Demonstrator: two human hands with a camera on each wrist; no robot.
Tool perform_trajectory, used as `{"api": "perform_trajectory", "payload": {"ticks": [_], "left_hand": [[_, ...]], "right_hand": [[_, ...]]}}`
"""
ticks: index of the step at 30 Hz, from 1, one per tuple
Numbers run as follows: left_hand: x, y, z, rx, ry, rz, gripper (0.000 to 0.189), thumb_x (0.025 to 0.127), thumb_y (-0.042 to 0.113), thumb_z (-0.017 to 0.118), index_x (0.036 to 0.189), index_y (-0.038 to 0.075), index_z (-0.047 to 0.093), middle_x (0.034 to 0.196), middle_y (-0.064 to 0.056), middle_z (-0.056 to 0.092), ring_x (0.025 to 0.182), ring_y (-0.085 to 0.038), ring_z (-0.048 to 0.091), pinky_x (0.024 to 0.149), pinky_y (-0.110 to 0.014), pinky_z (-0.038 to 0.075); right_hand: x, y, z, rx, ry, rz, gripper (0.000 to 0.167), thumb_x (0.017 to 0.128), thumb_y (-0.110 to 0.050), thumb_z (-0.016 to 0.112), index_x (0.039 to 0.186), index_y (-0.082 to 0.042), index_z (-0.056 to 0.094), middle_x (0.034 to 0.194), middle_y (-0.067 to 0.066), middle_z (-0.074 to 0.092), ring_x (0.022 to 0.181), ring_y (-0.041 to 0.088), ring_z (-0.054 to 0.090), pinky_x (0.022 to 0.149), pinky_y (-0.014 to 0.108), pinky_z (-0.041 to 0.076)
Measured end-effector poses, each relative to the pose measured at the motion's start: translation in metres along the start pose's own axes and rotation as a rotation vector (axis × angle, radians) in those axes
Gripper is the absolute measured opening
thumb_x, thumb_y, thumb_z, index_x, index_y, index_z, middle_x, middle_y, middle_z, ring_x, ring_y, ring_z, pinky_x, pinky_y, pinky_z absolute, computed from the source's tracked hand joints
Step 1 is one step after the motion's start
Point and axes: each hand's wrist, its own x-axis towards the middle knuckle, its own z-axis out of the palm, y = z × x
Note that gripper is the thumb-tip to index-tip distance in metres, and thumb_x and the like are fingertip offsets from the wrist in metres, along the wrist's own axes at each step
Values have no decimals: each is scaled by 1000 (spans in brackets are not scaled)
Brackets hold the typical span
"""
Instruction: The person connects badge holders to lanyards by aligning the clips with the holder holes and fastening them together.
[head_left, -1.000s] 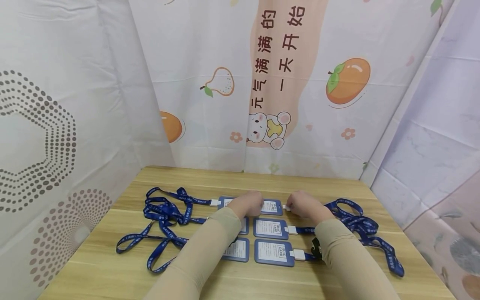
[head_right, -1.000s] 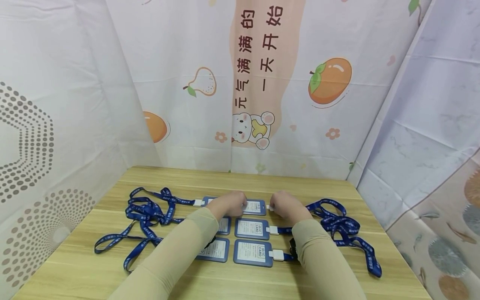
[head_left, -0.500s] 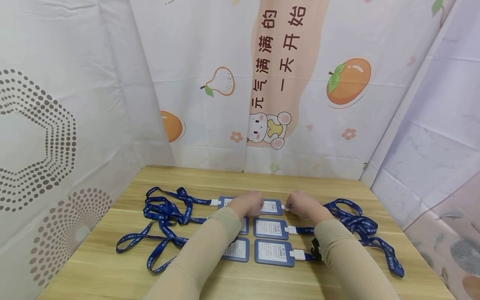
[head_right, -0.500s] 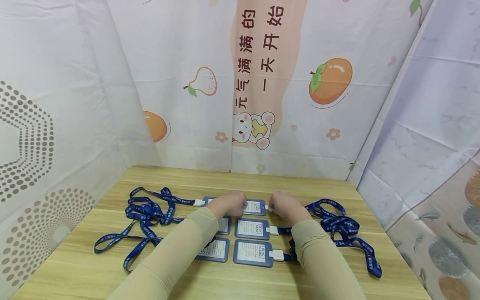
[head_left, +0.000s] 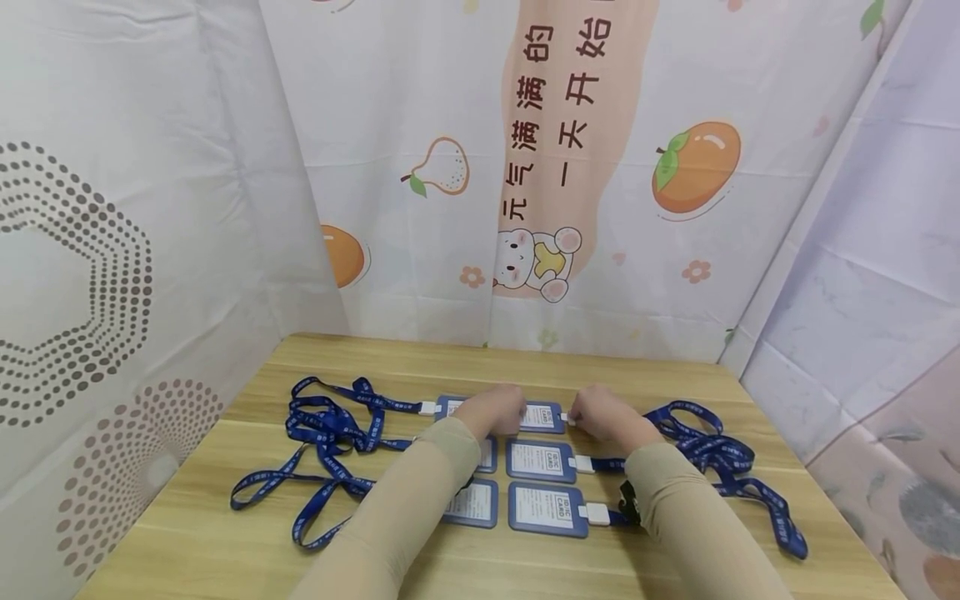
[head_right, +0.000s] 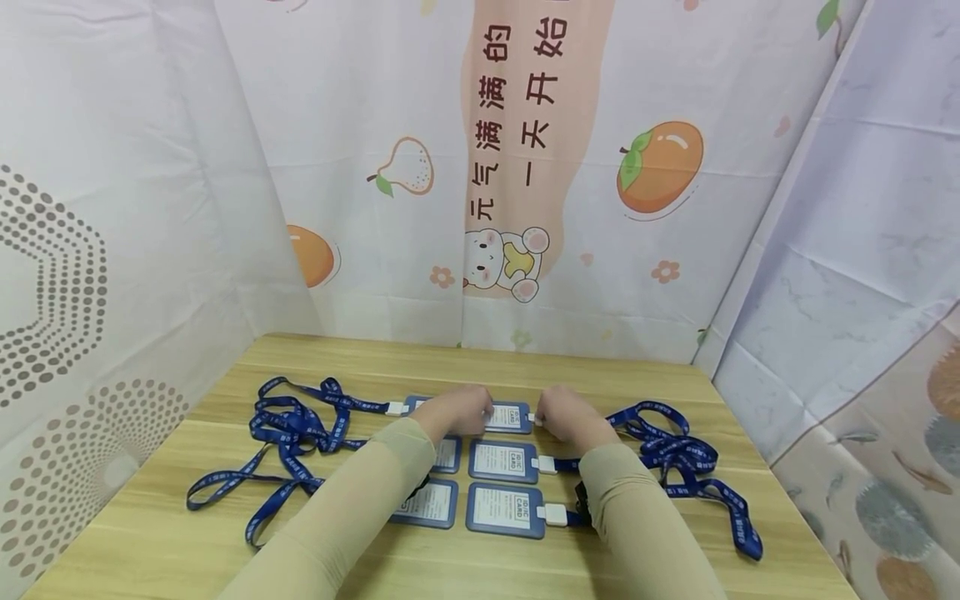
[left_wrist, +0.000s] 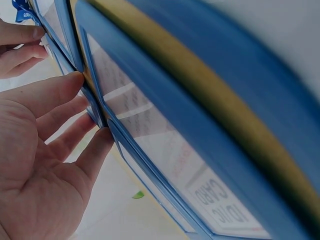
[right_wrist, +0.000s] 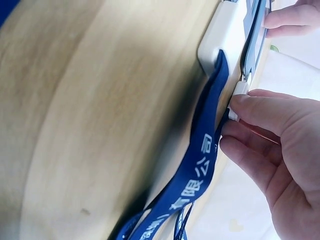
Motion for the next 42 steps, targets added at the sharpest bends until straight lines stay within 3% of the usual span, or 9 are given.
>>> {"api": "perform_trajectory", "payload": {"ticks": [9,15,19,26,33,39,42], "left_hand": [[-1,-1,0,7,-2,3,9,90,7,70,90,13,76,84,2,66,70,-14,59,68,-27,52],[2,-1,0,10,-4,-8,18,90,9,72,106,13,78,105,-1,72,80,-13,61,83,-31,56],[4,-1,-1,15,0,-1,19,89,9,73,106,13,78,107,-2,72,82,-14,61,87,-34,56],[3,-2,-1,8,0,-2,16,87,9,75,103,13,78,103,0,72,82,-14,62,86,-33,56],[1,-1,-3,2,-8,-10,17,89,9,73,105,13,78,103,-1,71,80,-14,61,81,-32,56],[2,-1,-3,32,-7,4,19,90,9,72,108,12,78,107,-1,72,84,-14,61,85,-32,55],[2,-2,-2,28,-3,2,23,89,11,73,112,13,78,115,-1,72,94,-15,64,93,-34,54]], "right_hand": [[0,-2,-1,2,-24,18,14,92,1,71,96,-8,81,92,3,68,74,17,56,66,31,51],[2,-2,-2,5,-18,-6,17,91,2,69,82,-10,77,78,1,62,66,15,52,60,29,46],[4,0,-2,4,-19,-25,25,91,4,67,71,-12,69,67,0,56,60,14,50,55,28,41],[4,2,2,-20,30,-52,16,89,2,71,86,-11,80,85,1,65,69,16,53,62,30,46],[4,1,3,-35,41,-66,14,89,2,73,92,-8,82,86,1,67,68,15,52,62,30,46],[6,0,5,-76,62,-94,22,90,-1,73,72,-12,71,75,-1,58,63,14,47,59,29,41],[6,-1,5,-73,62,-92,27,91,-1,72,67,-13,67,70,-1,54,60,14,45,57,29,39]]}}
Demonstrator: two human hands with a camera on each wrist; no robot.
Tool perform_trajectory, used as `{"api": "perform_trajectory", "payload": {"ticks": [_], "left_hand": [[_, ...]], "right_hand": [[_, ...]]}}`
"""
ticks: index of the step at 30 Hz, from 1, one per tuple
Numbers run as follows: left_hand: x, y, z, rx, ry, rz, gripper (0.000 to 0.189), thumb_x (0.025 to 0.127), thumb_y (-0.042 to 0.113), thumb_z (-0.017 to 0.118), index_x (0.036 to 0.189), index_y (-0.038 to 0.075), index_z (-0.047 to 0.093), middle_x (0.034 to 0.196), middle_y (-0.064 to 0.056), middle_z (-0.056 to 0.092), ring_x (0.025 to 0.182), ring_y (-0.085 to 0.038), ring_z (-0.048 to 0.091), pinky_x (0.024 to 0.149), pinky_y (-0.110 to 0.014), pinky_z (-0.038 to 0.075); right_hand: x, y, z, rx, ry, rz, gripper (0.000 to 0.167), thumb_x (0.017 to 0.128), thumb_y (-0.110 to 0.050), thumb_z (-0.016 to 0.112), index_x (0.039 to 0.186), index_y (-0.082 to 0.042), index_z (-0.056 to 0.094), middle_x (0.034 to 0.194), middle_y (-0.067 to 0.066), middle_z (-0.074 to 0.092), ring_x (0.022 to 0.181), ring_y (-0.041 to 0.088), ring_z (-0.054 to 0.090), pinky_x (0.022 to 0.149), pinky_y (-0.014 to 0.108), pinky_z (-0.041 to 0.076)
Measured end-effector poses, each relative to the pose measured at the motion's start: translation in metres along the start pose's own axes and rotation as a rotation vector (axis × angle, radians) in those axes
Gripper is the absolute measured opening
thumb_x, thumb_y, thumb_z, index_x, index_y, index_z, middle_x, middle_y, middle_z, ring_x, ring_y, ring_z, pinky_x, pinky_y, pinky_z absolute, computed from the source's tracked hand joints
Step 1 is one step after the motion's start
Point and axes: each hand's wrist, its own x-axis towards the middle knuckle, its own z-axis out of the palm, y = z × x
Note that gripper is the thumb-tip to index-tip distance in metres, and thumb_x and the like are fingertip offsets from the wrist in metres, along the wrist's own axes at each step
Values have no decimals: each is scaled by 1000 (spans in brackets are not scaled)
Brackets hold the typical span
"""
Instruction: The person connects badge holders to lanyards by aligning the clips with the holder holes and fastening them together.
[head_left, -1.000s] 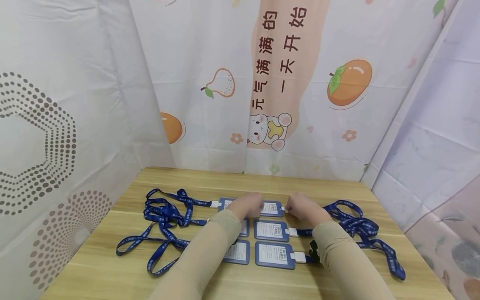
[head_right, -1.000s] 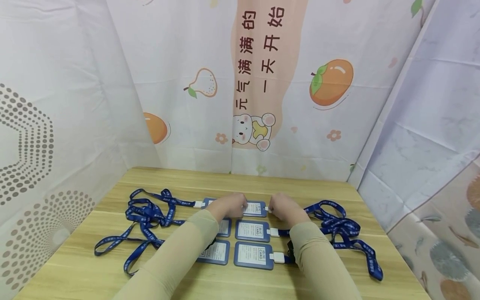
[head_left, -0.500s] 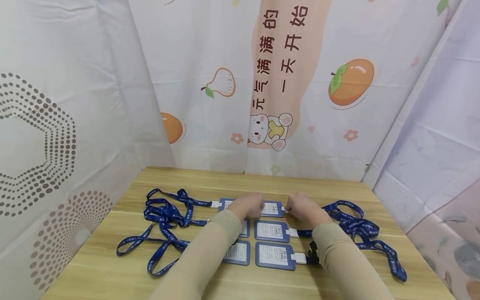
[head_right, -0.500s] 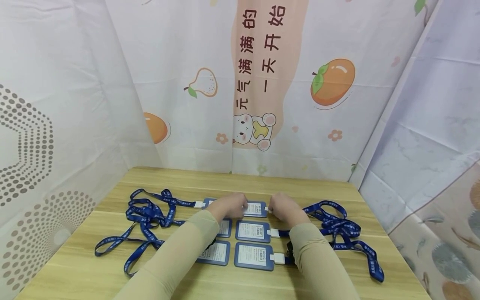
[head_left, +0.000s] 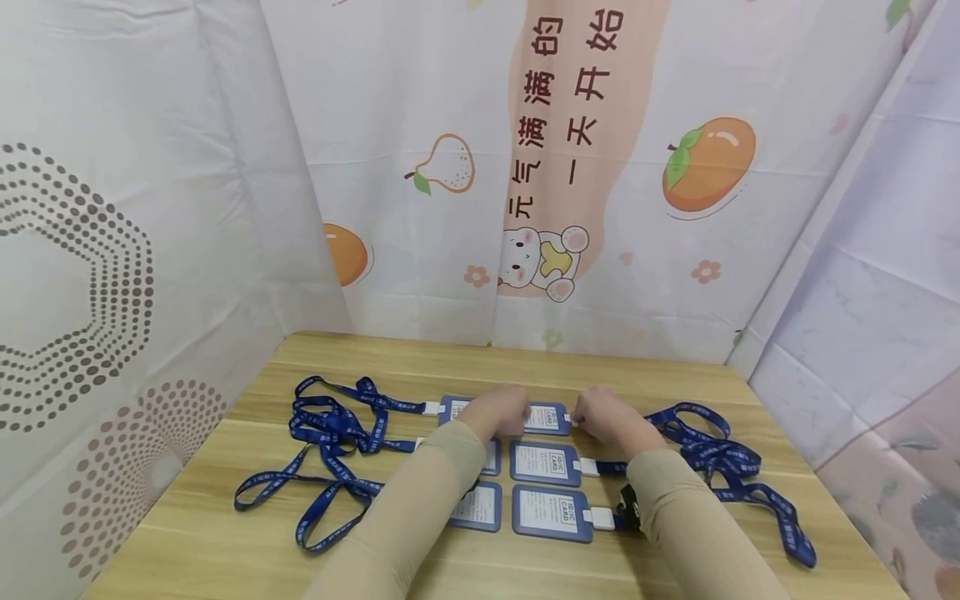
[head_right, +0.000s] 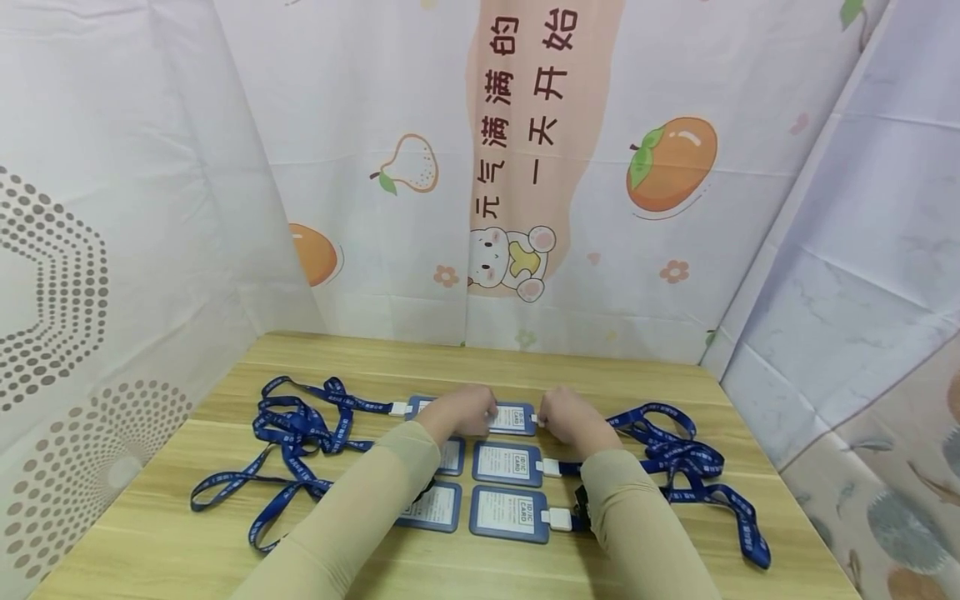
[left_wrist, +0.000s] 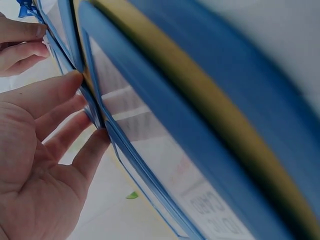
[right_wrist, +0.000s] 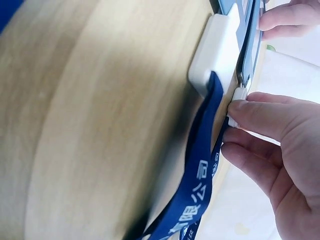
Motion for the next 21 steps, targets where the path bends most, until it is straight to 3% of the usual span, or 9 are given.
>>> {"api": "perform_trajectory", "payload": {"ticks": [3,6,21], "left_hand": [[1,-1,1,1,5,6,26,88,14,75,114,14,78,119,-1,72,98,-15,65,96,-35,53],[3,-3,2,1,8,11,24,87,15,77,111,14,78,115,0,73,91,-13,64,94,-34,54],[1,-4,2,-26,3,27,5,87,12,76,84,16,77,79,6,65,64,-13,57,61,-26,49]], "right_hand": [[0,0,0,5,-3,9,28,91,0,71,66,-12,66,70,-1,53,60,14,45,57,29,39],[0,1,-1,5,0,2,27,90,1,71,66,-12,67,71,0,54,61,15,46,57,29,40],[0,-4,-1,-3,5,-15,28,89,2,71,66,-13,65,69,-2,53,61,14,46,57,29,40]]}}
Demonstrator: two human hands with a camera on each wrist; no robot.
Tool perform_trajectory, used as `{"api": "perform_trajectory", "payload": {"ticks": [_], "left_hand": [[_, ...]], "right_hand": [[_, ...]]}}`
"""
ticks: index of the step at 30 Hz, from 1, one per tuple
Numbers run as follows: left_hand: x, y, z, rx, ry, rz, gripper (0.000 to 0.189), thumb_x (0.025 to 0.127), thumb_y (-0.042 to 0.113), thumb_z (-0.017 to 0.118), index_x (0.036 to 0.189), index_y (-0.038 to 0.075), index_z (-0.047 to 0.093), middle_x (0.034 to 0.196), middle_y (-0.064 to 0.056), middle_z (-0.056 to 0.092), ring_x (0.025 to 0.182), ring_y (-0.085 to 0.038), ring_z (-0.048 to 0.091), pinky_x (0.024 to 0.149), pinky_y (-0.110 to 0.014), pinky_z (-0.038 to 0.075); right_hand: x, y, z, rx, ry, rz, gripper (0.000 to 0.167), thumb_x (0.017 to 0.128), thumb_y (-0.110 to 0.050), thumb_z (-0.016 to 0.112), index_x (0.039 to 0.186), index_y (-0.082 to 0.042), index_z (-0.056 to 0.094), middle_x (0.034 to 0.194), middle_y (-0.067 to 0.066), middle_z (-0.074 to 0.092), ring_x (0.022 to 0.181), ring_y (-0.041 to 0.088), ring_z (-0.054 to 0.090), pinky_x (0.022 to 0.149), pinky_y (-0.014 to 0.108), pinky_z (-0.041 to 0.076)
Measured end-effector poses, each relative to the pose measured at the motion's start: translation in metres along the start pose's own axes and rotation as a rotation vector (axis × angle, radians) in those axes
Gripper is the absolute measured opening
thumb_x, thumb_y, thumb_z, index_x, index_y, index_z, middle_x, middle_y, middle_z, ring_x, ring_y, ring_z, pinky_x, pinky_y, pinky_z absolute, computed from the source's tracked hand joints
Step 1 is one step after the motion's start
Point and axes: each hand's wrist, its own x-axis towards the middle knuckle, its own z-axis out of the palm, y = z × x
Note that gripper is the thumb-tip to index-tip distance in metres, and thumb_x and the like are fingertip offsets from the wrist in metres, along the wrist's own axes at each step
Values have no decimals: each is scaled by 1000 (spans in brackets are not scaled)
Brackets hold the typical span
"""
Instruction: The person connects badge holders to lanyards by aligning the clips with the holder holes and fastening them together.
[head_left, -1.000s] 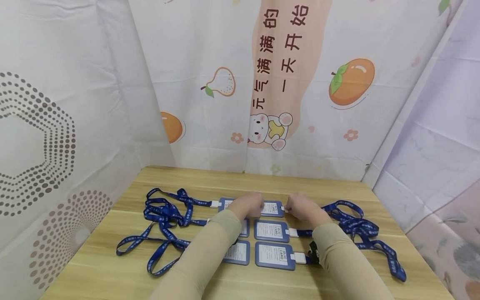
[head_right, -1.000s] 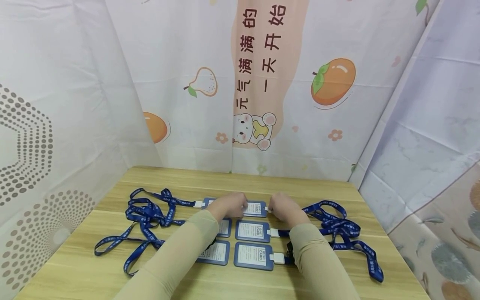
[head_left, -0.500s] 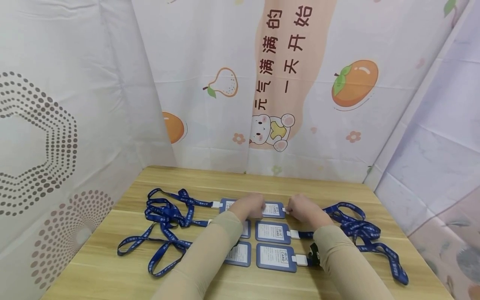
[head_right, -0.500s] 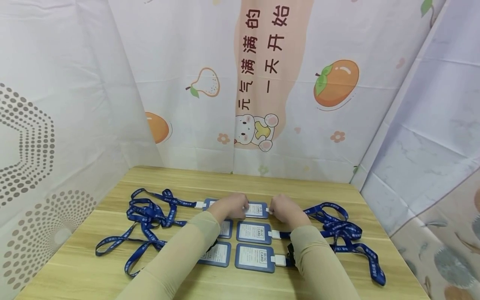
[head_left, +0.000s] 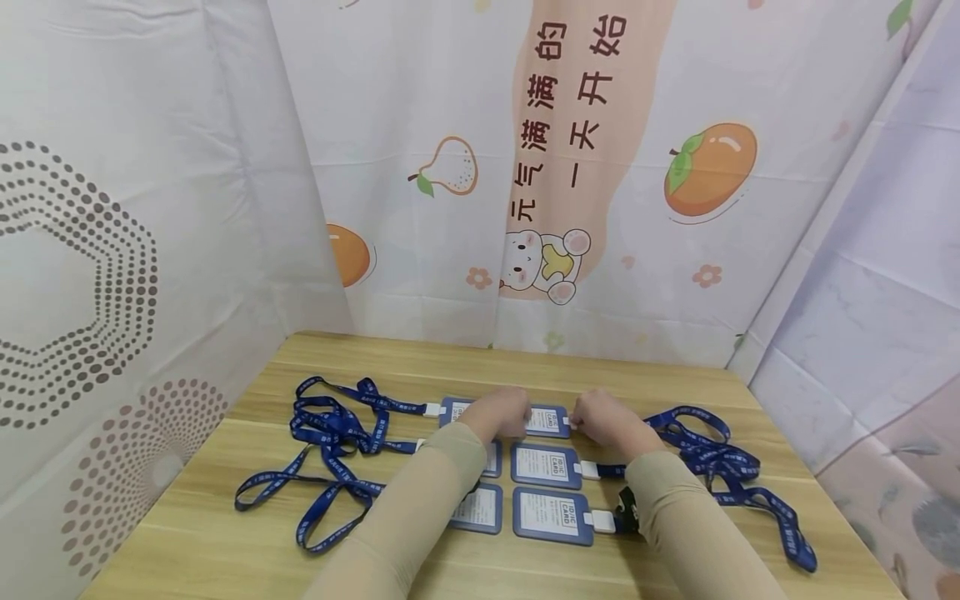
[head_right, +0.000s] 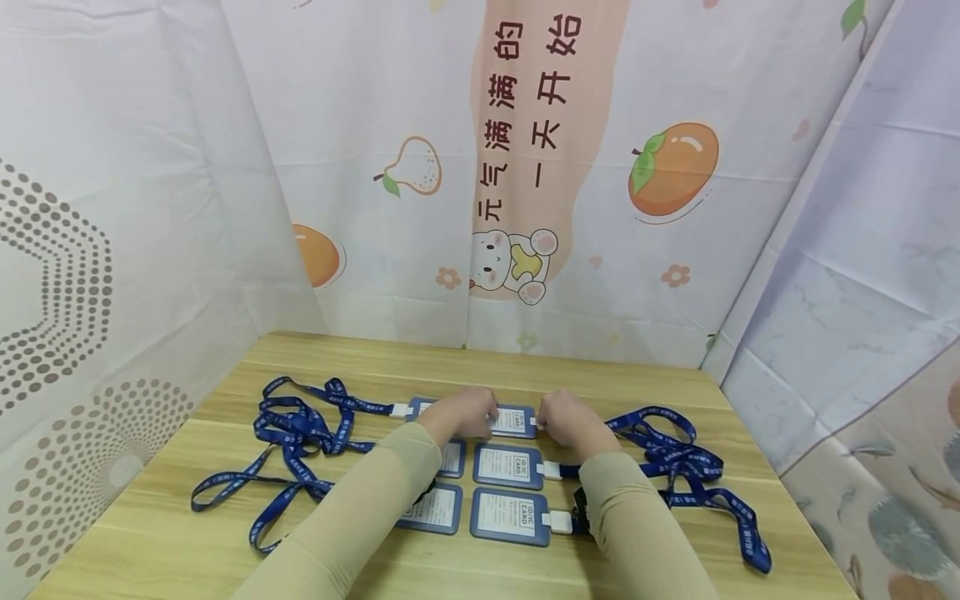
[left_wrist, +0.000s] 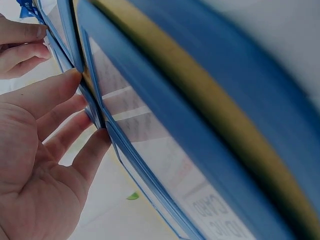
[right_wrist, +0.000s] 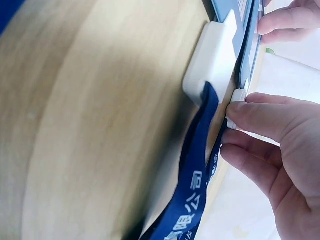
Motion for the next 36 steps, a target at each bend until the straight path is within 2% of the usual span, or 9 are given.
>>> {"api": "perform_trajectory", "payload": {"ticks": [3,5,10,19,23,27,36], "left_hand": [[-2,1,-1,-2,0,-5,6,86,11,75,83,15,77,79,5,65,64,-13,56,61,-27,49],[-3,3,-2,3,3,-12,4,86,11,76,88,14,78,85,3,69,68,-13,58,67,-28,53],[-2,4,-1,14,8,-35,19,86,14,77,105,14,79,108,0,73,82,-13,62,86,-32,56],[2,2,4,23,7,-38,25,87,14,76,112,14,77,116,-2,72,96,-17,66,92,-35,55],[3,3,4,37,5,-14,18,87,12,75,105,13,78,104,-1,73,83,-14,64,84,-31,56],[2,4,4,51,-3,-2,8,89,10,72,94,12,77,89,1,69,72,-13,60,73,-28,55],[2,5,2,46,-4,0,6,88,9,74,91,13,76,87,1,64,72,-14,59,68,-27,53]], "right_hand": [[0,-1,-1,-4,-4,-1,27,89,2,71,67,-12,66,70,-2,54,61,14,46,58,29,40],[0,-1,-1,-10,-2,-14,27,89,3,71,67,-12,65,69,-1,53,61,15,46,57,29,40],[1,-1,-1,-8,1,0,28,89,3,70,66,-12,65,69,-1,53,61,15,46,57,29,40],[2,-2,1,44,-24,94,33,91,2,68,61,-11,64,61,0,50,56,14,45,53,27,39],[2,-2,1,54,-20,108,32,91,2,67,62,-11,65,60,-1,50,55,13,45,53,27,39],[0,-3,3,24,0,71,30,89,3,67,64,-12,65,64,-1,51,58,14,45,55,28,39],[-3,0,3,-24,19,14,29,89,2,69,65,-13,62,64,-1,50,58,14,43,56,29,37]]}}
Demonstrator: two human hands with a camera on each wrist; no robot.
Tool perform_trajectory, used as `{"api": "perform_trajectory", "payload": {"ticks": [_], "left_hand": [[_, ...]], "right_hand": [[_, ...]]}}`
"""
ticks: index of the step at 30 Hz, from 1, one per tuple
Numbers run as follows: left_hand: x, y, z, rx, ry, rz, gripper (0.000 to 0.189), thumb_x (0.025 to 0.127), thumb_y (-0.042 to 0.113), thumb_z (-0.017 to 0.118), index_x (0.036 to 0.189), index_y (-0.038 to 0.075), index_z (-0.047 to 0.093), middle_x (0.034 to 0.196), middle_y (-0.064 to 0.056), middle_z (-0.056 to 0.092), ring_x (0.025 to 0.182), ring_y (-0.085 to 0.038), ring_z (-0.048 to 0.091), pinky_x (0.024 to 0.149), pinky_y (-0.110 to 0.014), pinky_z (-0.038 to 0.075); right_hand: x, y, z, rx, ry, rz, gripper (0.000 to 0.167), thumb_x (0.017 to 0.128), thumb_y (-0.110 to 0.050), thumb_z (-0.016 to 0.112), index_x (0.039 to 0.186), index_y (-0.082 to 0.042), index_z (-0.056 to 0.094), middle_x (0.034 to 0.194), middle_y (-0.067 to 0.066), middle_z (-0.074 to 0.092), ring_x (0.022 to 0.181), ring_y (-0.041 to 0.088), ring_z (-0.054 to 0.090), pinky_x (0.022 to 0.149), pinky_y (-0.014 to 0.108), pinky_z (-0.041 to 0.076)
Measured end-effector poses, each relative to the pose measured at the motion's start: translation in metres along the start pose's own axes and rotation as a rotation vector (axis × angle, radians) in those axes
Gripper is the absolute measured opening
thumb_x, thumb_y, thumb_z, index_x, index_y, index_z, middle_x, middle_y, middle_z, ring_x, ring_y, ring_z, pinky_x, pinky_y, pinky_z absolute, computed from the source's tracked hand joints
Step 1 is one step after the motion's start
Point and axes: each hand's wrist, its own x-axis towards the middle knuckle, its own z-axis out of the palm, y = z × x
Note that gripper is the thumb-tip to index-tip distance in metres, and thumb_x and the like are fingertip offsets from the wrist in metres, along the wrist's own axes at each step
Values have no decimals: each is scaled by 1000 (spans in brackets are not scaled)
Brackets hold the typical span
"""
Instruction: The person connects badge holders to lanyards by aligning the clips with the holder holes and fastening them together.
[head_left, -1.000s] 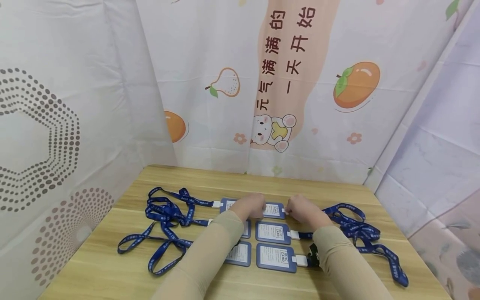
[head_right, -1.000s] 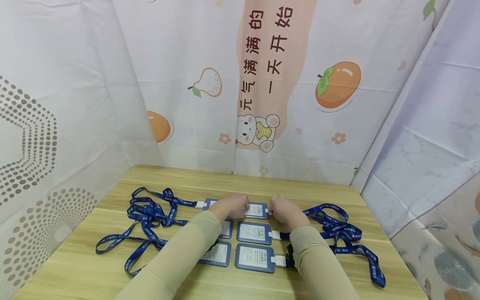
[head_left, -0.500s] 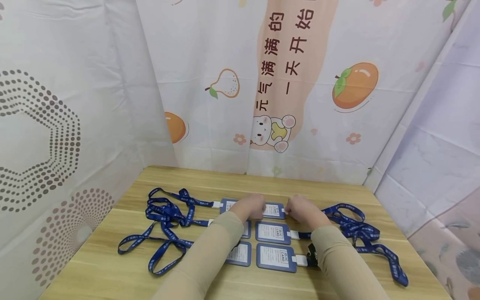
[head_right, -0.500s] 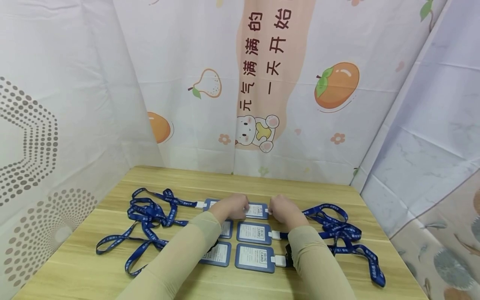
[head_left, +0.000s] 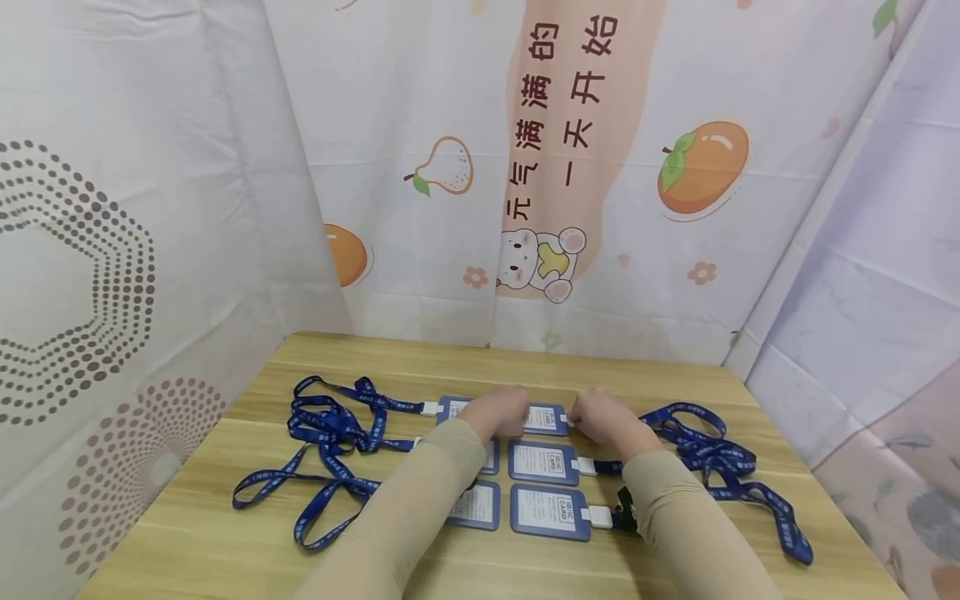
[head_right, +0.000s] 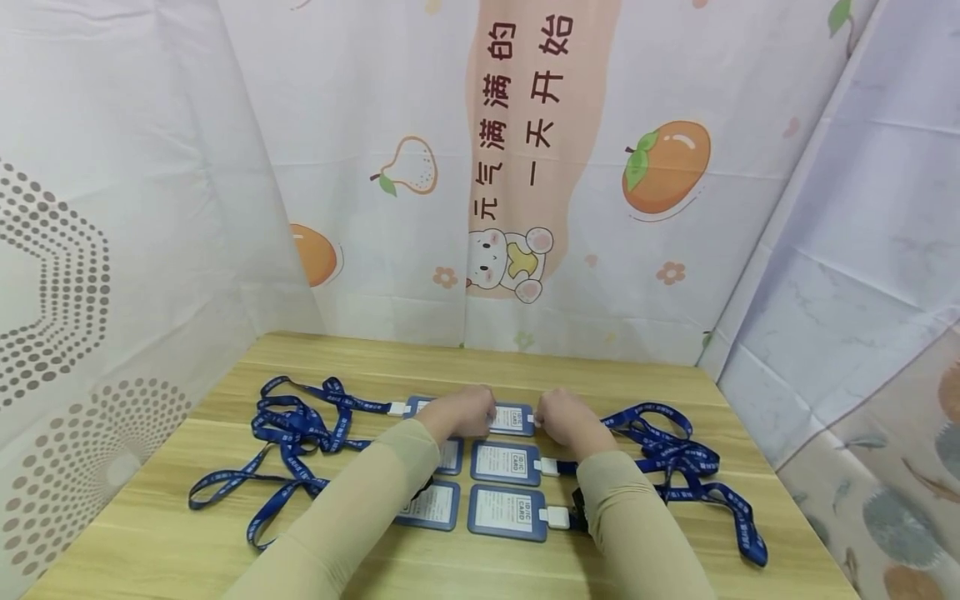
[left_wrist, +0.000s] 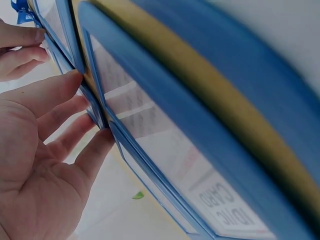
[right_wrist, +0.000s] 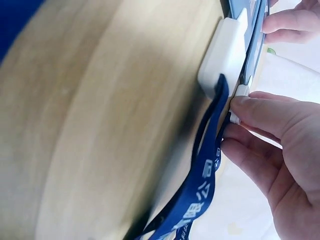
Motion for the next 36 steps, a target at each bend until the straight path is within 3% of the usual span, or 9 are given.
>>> {"api": "perform_trajectory", "payload": {"ticks": [9,13,21,25,30,33,36], "left_hand": [[2,0,-2,-7,-6,-11,4,88,10,73,88,14,74,83,3,63,70,-14,60,64,-26,52],[0,5,-4,36,0,-10,5,88,9,73,87,15,73,83,2,63,70,-14,59,67,-27,53],[0,10,-7,151,28,-1,14,88,11,74,102,12,75,101,-2,68,79,-14,61,81,-28,56],[0,10,-7,177,32,-4,20,89,15,75,109,12,75,114,-3,68,89,-15,62,90,-32,56],[-1,6,-9,127,44,20,19,92,21,71,108,13,75,113,-3,66,88,-15,63,88,-33,56],[-4,3,-15,70,63,34,27,96,27,69,119,14,73,122,-2,66,103,-17,65,96,-35,53],[-7,3,-24,19,98,40,37,98,32,67,132,16,68,138,-2,61,124,-21,59,107,-39,46]], "right_hand": [[-1,2,-2,11,-24,19,13,91,-2,73,84,-12,79,82,-2,68,69,13,52,64,31,49],[-4,2,-2,45,-8,42,14,89,-1,74,95,-10,83,95,3,75,75,11,59,72,34,57],[-7,-1,-4,116,6,81,16,91,1,69,93,-12,79,89,-1,69,73,15,56,69,34,51],[-9,-3,-6,143,-16,115,16,93,-3,70,106,-10,79,103,3,73,89,20,65,84,42,57],[-11,-6,-13,229,-31,199,27,98,-16,68,122,-6,73,120,12,70,113,32,65,97,53,52],[-12,-8,-21,247,-12,205,33,98,-21,70,126,-4,71,122,14,69,113,33,64,95,53,53],[-14,-9,-31,271,25,194,36,97,-22,70,128,-3,69,122,15,68,110,34,64,91,53,54]]}}
